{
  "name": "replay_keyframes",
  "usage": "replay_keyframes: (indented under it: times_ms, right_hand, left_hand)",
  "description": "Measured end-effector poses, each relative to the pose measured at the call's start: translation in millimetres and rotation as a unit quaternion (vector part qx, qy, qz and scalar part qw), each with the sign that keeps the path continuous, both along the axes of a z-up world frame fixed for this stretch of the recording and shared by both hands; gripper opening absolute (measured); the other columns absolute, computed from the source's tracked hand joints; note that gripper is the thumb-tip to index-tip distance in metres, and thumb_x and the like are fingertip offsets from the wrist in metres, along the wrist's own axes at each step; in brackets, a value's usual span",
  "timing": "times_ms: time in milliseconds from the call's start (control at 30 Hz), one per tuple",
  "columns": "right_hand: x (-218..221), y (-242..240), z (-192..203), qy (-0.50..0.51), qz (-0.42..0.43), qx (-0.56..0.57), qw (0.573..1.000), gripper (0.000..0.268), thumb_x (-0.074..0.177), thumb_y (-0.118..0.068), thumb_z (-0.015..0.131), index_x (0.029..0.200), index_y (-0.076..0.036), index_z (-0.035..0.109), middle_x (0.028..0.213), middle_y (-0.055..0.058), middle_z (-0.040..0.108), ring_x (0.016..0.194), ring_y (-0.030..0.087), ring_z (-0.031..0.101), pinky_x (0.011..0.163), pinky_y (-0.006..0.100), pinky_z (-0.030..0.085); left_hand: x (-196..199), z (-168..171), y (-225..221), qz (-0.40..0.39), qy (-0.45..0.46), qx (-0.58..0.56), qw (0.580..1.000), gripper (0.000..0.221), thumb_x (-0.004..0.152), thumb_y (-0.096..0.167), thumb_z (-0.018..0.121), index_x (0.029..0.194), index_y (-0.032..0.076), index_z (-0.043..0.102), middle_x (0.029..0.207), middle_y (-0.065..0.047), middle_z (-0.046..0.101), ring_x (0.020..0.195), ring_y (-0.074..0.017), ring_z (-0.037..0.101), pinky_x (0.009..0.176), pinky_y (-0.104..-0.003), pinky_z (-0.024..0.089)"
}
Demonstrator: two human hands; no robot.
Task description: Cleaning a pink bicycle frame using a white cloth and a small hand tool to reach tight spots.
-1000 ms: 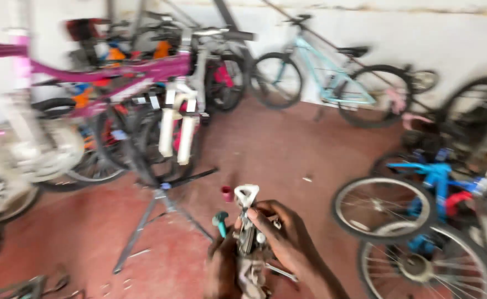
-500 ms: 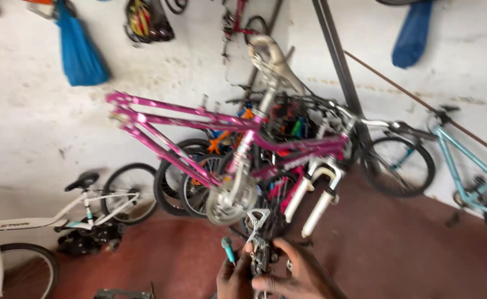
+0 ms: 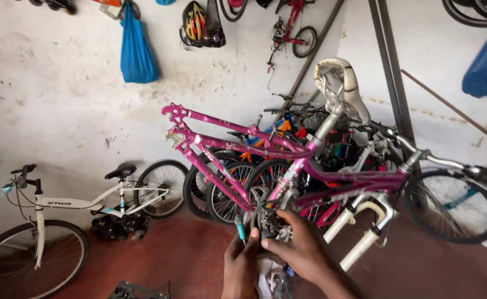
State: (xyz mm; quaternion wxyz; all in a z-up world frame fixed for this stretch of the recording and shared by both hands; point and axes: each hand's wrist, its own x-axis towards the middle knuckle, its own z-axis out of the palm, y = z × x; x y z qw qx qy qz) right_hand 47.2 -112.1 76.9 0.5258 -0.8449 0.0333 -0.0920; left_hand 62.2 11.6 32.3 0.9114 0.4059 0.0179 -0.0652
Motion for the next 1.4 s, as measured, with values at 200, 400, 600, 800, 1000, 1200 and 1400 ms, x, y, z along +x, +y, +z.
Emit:
replay_keyframes:
  times_ms: [200,400,600,800,1000,1200,1400]
  right_hand:
    - [44.4,0.9,57.2,0.007,0.072,-0.242,0.967,0.071,0.072,-0.04,0.073,0.134,-0.022,0.044,0.137,0.003,0.049,0.119,0.023,0.054,0.092,0.037,0.049]
    - [74.1,15.0,94.1,0.152,0.031,-0.224,0.962,0.034,0.085,-0.036,0.061,0.109,-0.011,0.063,0.128,0.008,0.058,0.117,0.021,0.057,0.097,0.036,0.049]
    - [95.3,12.0,71.8,0.137,0.027,-0.202,0.969,0.045,0.072,-0.049,0.069,0.094,-0.011,0.067,0.13,0.01,0.057,0.121,0.026,0.054,0.095,0.042,0.043]
    - [79.8,25.0,65.4,0.201,0.028,-0.255,0.945,0.057,0.08,-0.06,0.052,0.114,-0.015,0.057,0.109,0.006,0.064,0.093,0.021,0.063,0.077,0.034,0.047]
    - [83.8,20.5,39.2,0.105,-0.106,-0.247,0.957,0.077,0.065,-0.076,0.042,0.108,-0.015,0.059,0.097,0.002,0.066,0.082,0.017,0.062,0.061,0.029,0.045]
    - [80.7,21.7,24.7,0.053,-0.114,-0.198,0.972,0.054,0.082,-0.061,0.044,0.098,-0.014,0.065,0.077,0.001,0.065,0.053,0.011,0.048,0.044,0.025,0.029]
    - [35.8,63.0,18.3,-0.184,-0.225,-0.061,0.955,0.029,0.092,-0.03,0.049,0.081,-0.009,0.065,0.083,0.003,0.071,0.074,0.015,0.066,0.067,0.029,0.053]
  left_hand:
    - [21.4,28.9,-10.5,0.06,0.083,-0.048,0.994,0.025,0.087,0.008,0.059,0.108,-0.002,0.066,0.076,-0.021,0.064,0.06,-0.0292,0.06,0.053,-0.037,0.048]
    - [28.4,22.4,-18.1,0.048,0.049,-0.113,0.991,0.04,0.087,0.0,0.052,0.126,0.0,0.06,0.098,-0.024,0.065,0.068,-0.0452,0.065,0.049,-0.046,0.052]
    - [25.0,23.4,-7.1,0.037,0.081,-0.043,0.995,0.031,0.087,0.004,0.054,0.115,-0.007,0.064,0.079,-0.039,0.066,0.044,-0.0364,0.057,0.041,-0.042,0.048]
    - [29.0,2.8,6.2,0.024,0.093,-0.011,0.995,0.027,0.086,0.002,0.053,0.107,-0.012,0.065,0.076,-0.032,0.067,0.061,-0.0375,0.065,0.053,-0.042,0.05]
    - [36.2,-41.7,22.8,0.057,0.11,0.022,0.992,0.014,0.082,-0.002,0.06,0.091,-0.009,0.068,0.083,-0.023,0.071,0.078,-0.0299,0.065,0.071,-0.039,0.05]
    - [27.9,-46.3,39.8,0.032,0.129,-0.053,0.99,0.009,0.085,-0.002,0.056,0.084,-0.011,0.054,0.075,-0.031,0.064,0.064,-0.043,0.065,0.054,-0.05,0.05]
    - [8.6,-33.0,68.9,0.015,0.114,-0.077,0.99,0.008,0.084,-0.004,0.059,0.085,-0.012,0.058,0.072,-0.03,0.063,0.063,-0.0448,0.064,0.056,-0.052,0.05]
